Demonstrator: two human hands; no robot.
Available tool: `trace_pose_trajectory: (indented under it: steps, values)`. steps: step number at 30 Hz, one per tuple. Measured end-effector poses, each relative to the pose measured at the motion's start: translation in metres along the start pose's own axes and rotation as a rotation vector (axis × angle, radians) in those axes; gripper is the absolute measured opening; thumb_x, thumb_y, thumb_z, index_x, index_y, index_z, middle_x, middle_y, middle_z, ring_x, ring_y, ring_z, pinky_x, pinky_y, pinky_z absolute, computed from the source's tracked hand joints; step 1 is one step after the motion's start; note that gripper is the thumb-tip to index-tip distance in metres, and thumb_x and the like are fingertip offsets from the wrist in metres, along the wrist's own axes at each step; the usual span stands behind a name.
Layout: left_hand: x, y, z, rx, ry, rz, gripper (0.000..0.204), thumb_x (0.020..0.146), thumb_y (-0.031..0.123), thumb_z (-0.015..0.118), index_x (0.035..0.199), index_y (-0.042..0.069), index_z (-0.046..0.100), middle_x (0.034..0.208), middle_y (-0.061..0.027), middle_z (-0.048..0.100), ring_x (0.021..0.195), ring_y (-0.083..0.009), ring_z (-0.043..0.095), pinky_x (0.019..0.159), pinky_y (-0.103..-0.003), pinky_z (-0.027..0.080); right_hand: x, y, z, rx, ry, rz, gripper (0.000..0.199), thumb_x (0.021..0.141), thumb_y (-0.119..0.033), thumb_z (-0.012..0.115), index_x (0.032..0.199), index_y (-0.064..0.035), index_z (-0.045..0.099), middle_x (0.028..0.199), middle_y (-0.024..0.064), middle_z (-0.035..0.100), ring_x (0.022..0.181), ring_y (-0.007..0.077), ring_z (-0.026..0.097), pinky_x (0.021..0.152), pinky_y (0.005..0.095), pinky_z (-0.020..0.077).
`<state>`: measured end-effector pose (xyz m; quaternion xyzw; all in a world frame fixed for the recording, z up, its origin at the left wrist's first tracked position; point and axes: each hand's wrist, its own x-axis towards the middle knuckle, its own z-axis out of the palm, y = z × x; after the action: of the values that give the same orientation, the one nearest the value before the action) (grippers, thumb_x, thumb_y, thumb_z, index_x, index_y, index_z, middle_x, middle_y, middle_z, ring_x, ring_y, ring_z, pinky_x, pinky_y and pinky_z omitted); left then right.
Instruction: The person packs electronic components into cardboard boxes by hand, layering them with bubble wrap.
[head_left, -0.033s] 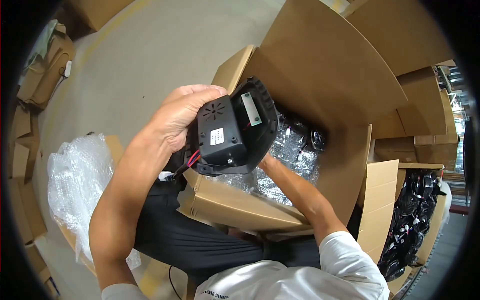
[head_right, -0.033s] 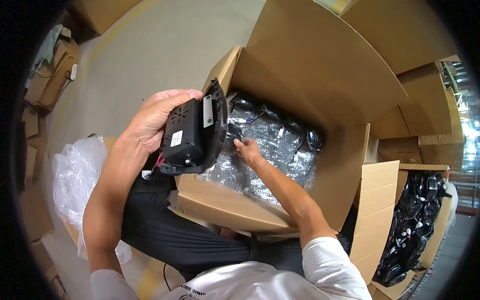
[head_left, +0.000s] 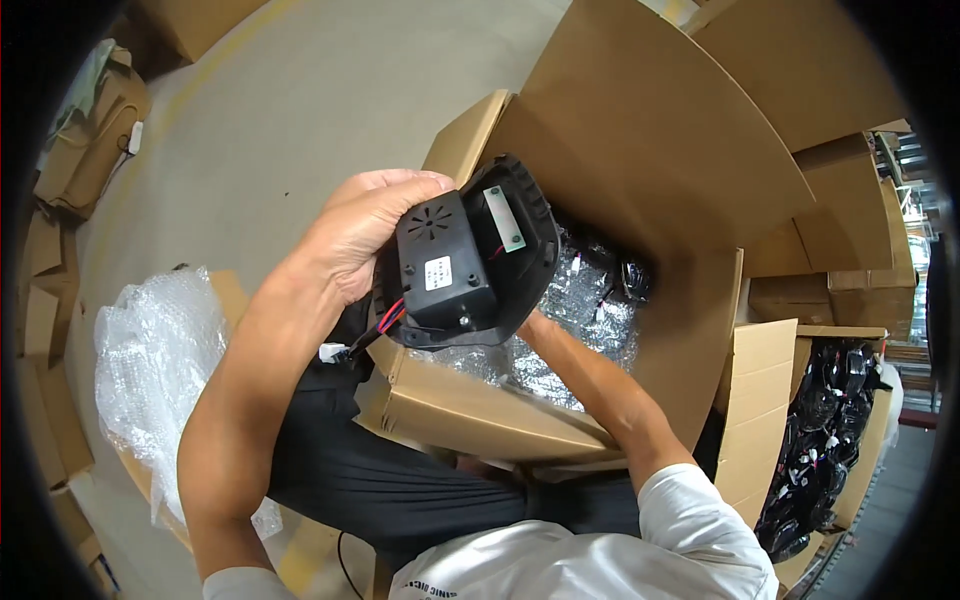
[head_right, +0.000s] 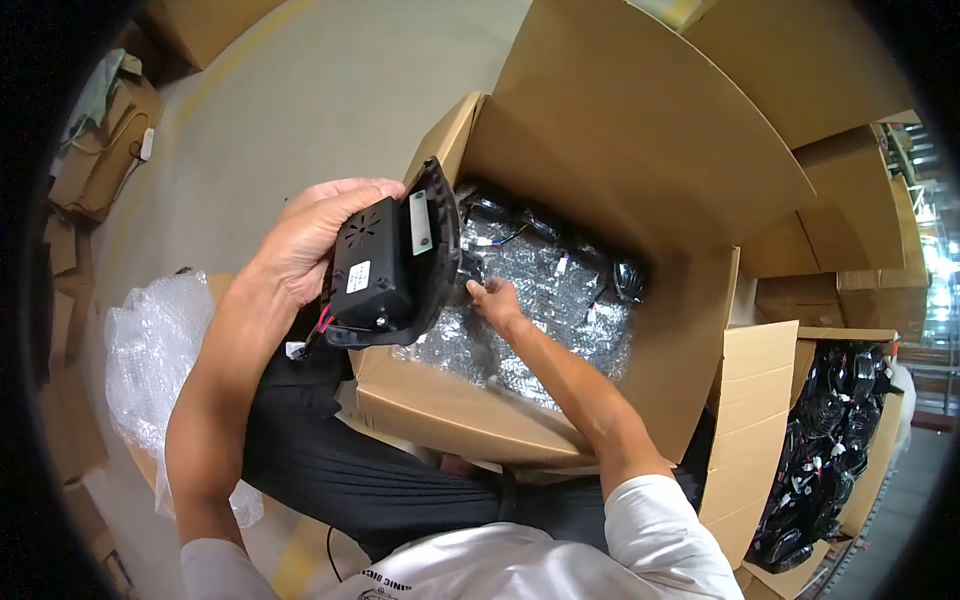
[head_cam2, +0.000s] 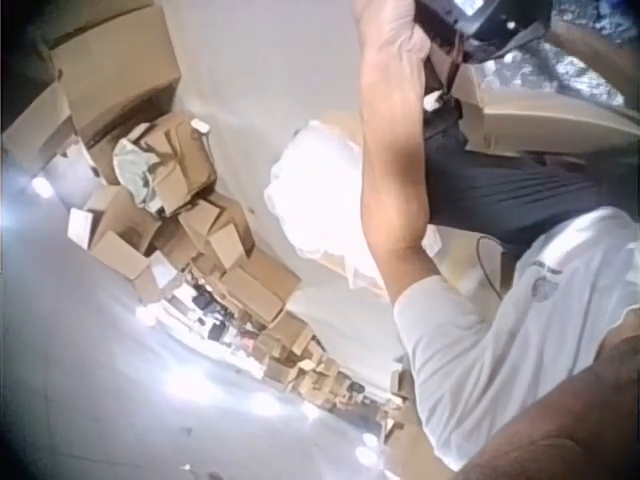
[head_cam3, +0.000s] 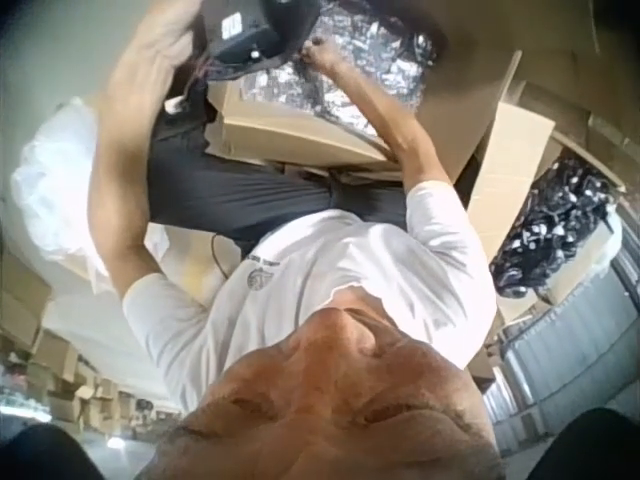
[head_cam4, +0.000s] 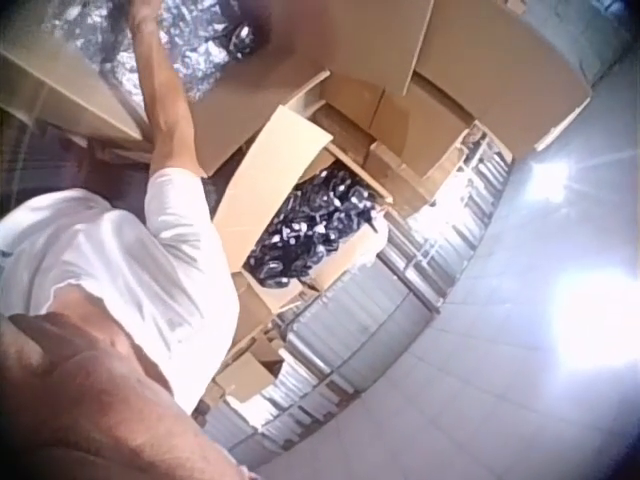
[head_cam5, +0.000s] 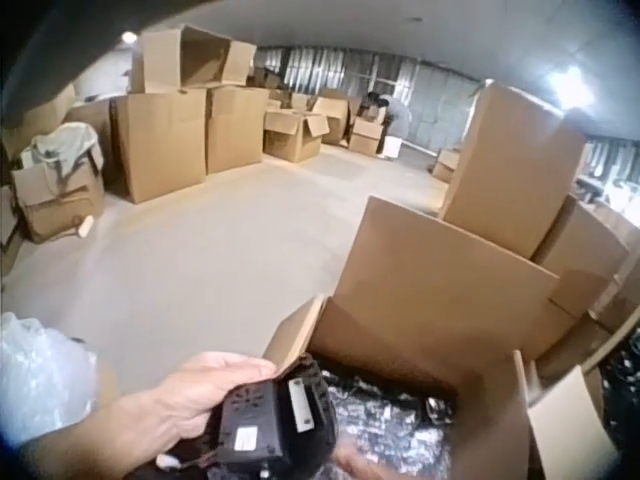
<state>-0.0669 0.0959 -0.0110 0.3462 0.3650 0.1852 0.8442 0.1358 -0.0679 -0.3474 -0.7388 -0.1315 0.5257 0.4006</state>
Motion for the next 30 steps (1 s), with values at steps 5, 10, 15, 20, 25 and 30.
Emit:
trace_pose_trajectory:
  steps: [5, 10, 15, 20, 25, 30]
  values:
    - [0.015, -0.02, -0.009, 0.074, 0.197, 0.035, 0.02, 0.091, 0.011, 0.071, 0.102, -0.005, 0.067, 0.088, -0.011, 0.07, 0.074, -0.0167, 0.068, 0.065, -0.031, 0.059, -0.025, -0.034, -0.025, -0.678, 0.08, -0.603, 0.07, 0.084, -0.029, 0.082, 0.133, 0.0096, 0.051, 0.127, 0.0255, 0.062, 0.116, 0.0325, 0.061, 0.098, 0.0411, 0.0503]
    - [0.028, -0.032, 0.004, 0.172, 0.103, -0.079, 0.012, 0.089, 0.008, 0.07, 0.091, -0.003, 0.069, 0.083, -0.0121, 0.07, 0.068, -0.0169, 0.068, 0.06, -0.033, 0.058, -0.182, -0.204, -0.045, -0.258, -0.139, -1.02, 0.117, 0.06, -0.03, 0.096, 0.153, 0.0011, 0.031, 0.161, 0.0219, 0.028, 0.149, 0.0337, 0.028, 0.122, 0.0435, 0.026]
    - [0.034, -0.054, 0.015, 0.568, -0.27, -0.123, 0.022, 0.09, 0.019, 0.072, 0.095, -0.002, 0.074, 0.085, -0.0082, 0.071, 0.075, -0.0121, 0.066, 0.064, -0.03, 0.053, -0.212, -0.231, -0.055, 0.106, -0.646, -0.812, 0.064, 0.071, -0.015, 0.092, 0.123, 0.0022, 0.06, 0.131, 0.0139, 0.062, 0.118, 0.0184, 0.059, 0.103, 0.0337, 0.0473]
    - [0.032, -0.034, 0.014, 0.441, 0.154, -0.1, 0.02, 0.097, 0.025, 0.066, 0.099, 0.004, 0.065, 0.086, -0.0007, 0.065, 0.074, -0.0053, 0.064, 0.066, -0.02, 0.058, -0.125, -0.161, -0.08, 0.469, -0.535, -0.246, 0.049, 0.09, -0.039, 0.076, 0.117, 0.0005, 0.064, 0.106, 0.0055, 0.072, 0.098, 0.016, 0.068, 0.093, 0.0339, 0.0539]
    - [0.04, -0.035, 0.044, 0.555, 0.013, -0.034, 0.024, 0.099, 0.028, 0.065, 0.101, 0.004, 0.064, 0.088, -0.0011, 0.065, 0.074, -0.0055, 0.061, 0.061, -0.019, 0.052, -0.035, -0.057, -0.154, 0.058, -0.151, 0.053, 0.052, 0.092, -0.038, 0.074, 0.12, 0.0045, 0.064, 0.108, 0.0121, 0.072, 0.096, 0.0196, 0.069, 0.084, 0.037, 0.0587]
    - [0.042, -0.054, 0.035, 0.68, -0.11, -0.026, 0.022, 0.101, 0.029, 0.061, 0.093, 0.008, 0.062, 0.074, 0.0031, 0.057, 0.064, -0.0058, 0.051, 0.057, -0.021, 0.041, -0.036, -0.035, -0.113, -0.445, 0.185, -0.216, 0.053, 0.076, -0.042, 0.083, 0.095, 0.0057, 0.069, 0.093, 0.0252, 0.069, 0.088, 0.0357, 0.067, 0.08, 0.046, 0.0533]
